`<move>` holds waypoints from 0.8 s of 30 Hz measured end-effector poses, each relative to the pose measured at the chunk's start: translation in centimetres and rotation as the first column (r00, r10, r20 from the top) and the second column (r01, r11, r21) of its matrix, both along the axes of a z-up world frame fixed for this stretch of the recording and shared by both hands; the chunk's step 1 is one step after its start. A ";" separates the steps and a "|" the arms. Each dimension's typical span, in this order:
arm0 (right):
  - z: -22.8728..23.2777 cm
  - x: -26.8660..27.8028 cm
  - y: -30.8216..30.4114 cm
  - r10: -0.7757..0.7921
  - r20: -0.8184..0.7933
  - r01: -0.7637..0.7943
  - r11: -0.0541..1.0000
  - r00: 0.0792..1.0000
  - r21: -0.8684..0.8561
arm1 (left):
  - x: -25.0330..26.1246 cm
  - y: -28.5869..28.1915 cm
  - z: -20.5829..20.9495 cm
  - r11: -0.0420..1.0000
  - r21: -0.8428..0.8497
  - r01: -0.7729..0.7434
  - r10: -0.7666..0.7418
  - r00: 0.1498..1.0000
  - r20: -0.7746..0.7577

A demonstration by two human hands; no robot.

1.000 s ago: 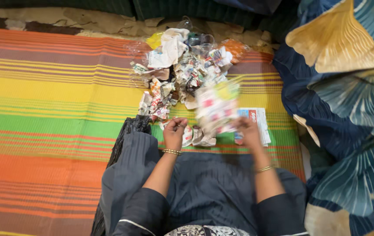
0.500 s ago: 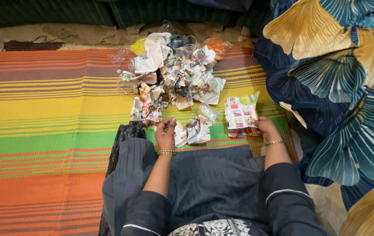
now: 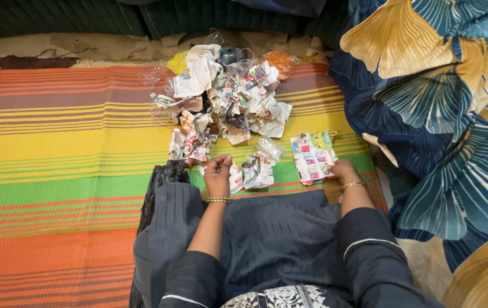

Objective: The person sits on a mat and folds small pieces of newspaper and printed paper into smaller squares. They pick up individual pieces from a pile, fold them by hand, and place the folded pieces into a separate stack.

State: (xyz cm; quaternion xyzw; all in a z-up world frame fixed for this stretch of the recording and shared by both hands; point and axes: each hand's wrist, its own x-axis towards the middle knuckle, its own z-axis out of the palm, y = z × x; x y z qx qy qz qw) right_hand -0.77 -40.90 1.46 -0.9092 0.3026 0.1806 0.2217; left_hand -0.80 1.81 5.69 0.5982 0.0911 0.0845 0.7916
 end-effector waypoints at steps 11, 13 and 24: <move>-0.2 -0.6 2.0 -0.101 0.321 0.196 0.940 0.942 -0.279 | 0.2 -0.3 -1.0 1.000 -0.010 0.024 -0.023 0.999 0.030; -1.0 -0.7 3.0 0.073 0.447 0.114 0.919 0.891 -0.378 | 0.3 -0.4 -1.1 0.999 0.022 0.024 -0.025 0.999 0.035; -4.3 0.3 8.1 0.374 0.140 -0.320 0.898 0.917 -0.303 | -0.5 -0.9 -0.3 0.990 0.114 0.079 -0.078 0.997 -0.009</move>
